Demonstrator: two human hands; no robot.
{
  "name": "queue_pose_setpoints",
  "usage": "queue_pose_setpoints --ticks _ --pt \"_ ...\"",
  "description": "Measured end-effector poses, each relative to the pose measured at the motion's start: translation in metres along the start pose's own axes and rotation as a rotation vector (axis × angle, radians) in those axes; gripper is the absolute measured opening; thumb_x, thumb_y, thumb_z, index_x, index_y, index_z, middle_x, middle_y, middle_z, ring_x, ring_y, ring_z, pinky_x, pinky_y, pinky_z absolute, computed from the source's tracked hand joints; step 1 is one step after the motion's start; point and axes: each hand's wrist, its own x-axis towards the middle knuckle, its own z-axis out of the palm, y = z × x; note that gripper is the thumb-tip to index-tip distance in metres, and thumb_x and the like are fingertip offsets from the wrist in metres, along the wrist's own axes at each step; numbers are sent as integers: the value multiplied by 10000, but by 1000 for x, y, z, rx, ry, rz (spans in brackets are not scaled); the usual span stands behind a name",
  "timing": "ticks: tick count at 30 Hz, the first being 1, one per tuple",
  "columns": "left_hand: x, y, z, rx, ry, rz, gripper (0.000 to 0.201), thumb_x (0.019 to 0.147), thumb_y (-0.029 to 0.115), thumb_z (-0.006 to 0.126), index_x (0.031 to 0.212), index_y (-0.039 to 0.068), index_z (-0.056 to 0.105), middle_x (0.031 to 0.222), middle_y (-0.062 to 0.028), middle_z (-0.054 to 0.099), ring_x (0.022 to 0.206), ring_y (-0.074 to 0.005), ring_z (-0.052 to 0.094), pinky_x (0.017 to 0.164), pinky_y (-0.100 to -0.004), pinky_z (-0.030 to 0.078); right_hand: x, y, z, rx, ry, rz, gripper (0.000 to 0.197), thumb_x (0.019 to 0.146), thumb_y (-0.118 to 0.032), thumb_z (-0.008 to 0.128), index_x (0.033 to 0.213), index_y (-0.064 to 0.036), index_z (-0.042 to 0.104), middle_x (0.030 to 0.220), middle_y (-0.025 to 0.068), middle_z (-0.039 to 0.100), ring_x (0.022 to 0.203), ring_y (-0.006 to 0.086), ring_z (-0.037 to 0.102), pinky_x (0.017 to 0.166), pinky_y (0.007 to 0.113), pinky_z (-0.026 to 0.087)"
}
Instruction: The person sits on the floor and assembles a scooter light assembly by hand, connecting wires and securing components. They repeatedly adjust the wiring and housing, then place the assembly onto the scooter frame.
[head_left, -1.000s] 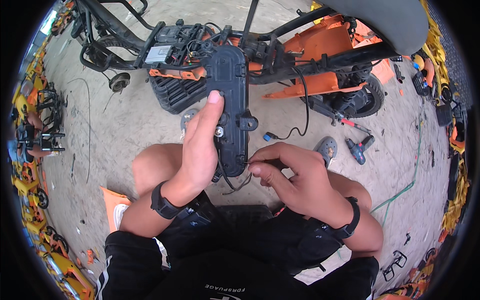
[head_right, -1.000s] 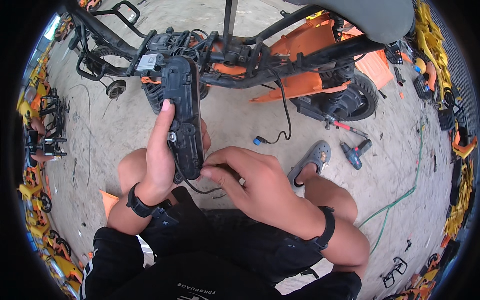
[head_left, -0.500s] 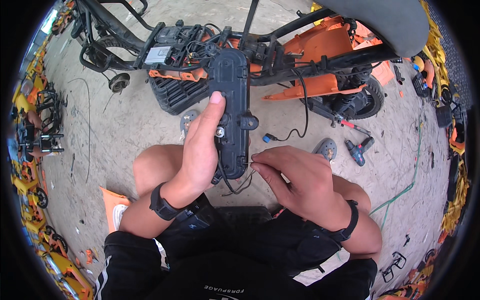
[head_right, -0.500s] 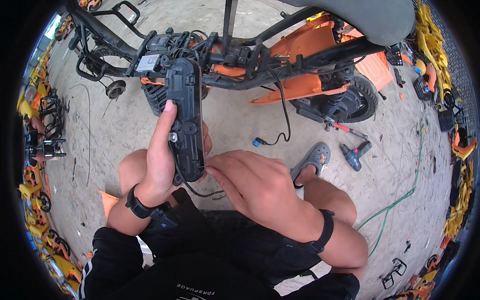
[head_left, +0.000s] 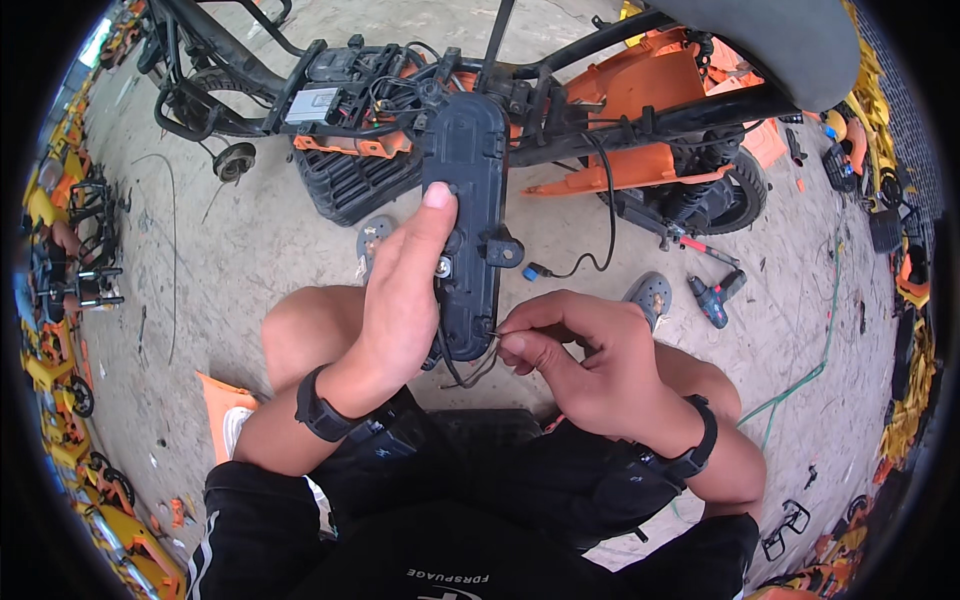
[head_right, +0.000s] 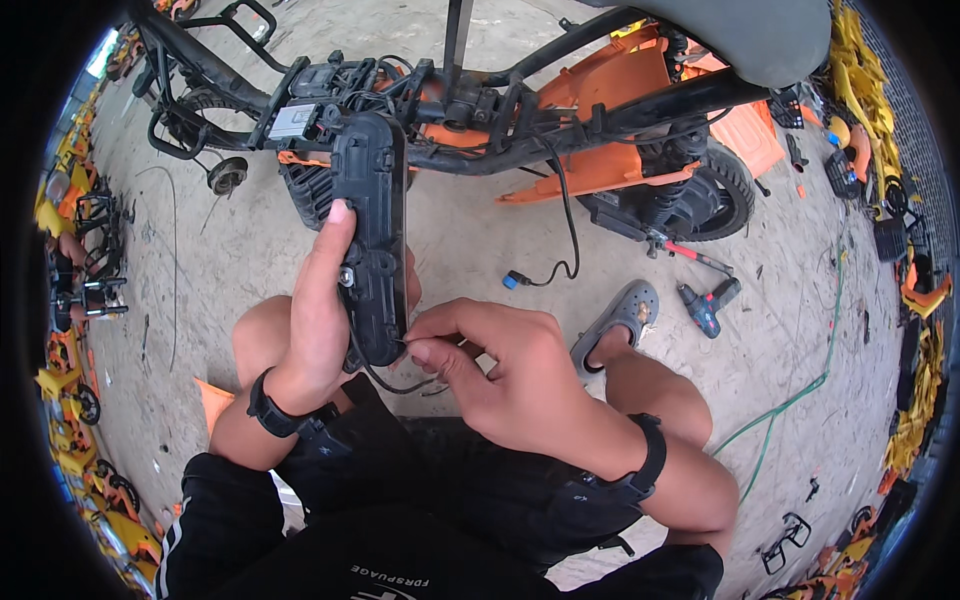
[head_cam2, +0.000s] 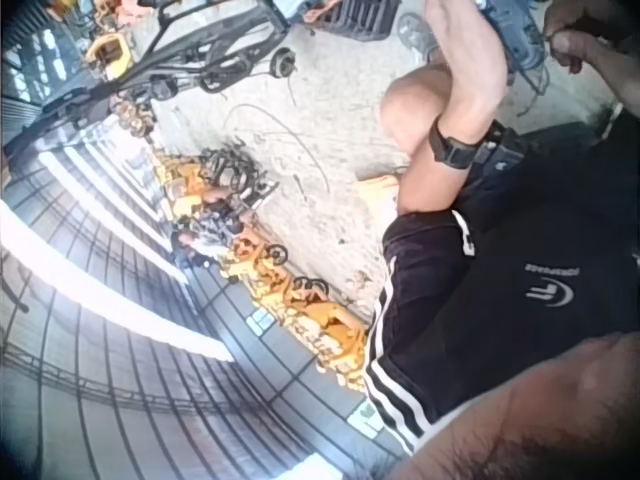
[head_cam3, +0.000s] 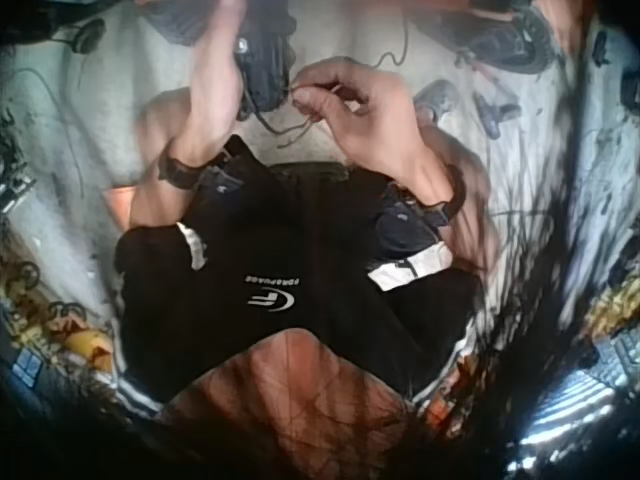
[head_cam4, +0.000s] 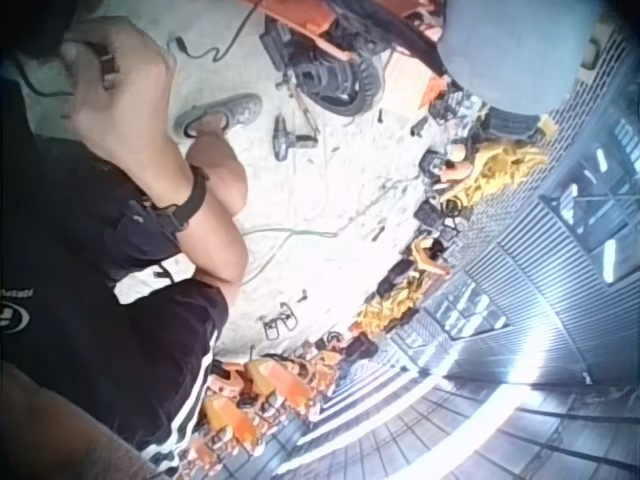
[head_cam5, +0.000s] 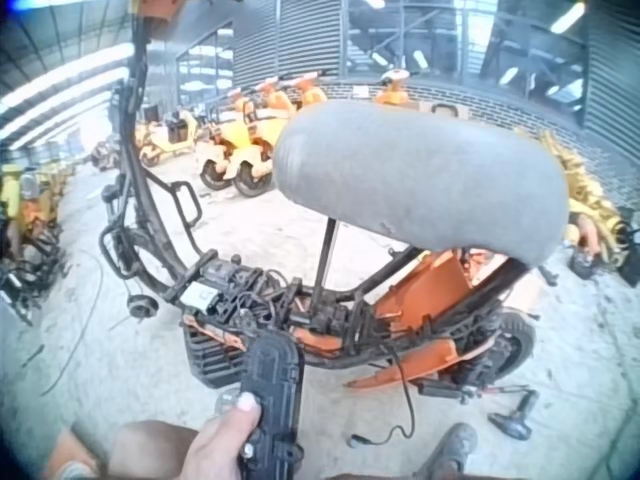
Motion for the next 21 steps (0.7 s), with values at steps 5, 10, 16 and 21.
queue_pose_setpoints --ticks 5,10,16,21 --pt "0 -1 -2 -40 2 -36 600 1032 554 356 884 18 583 635 -79 567 506 -137 513 454 -272 405 0 2 0 303 -59 183 87 938 20 650 1003 77 640 882 116 690 805 151 684 720 278 571" --pt "0 -1 -5 -40 -39 -13 598 1032 551 357 888 18 587 628 -73 565 509 -137 516 459 -268 408 1 5 0 386 -82 187 84 938 19 650 1002 72 637 888 122 689 807 167 691 733 286 570" --pt "0 -1 0 51 -11 -7 626 1028 567 344 867 14 590 620 -83 567 516 -144 544 455 -258 419 1 -7 -5 327 -96 104 88 926 26 662 999 73 645 893 122 689 812 181 698 743 299 572" --pt "4 -6 -16 -206 -90 -197 628 1001 603 436 1006 12 649 722 -96 654 554 -130 623 482 -255 496 4 -5 -6 -54 73 -136 106 825 45 738 925 41 705 835 118 727 728 158 710 656 258 553"
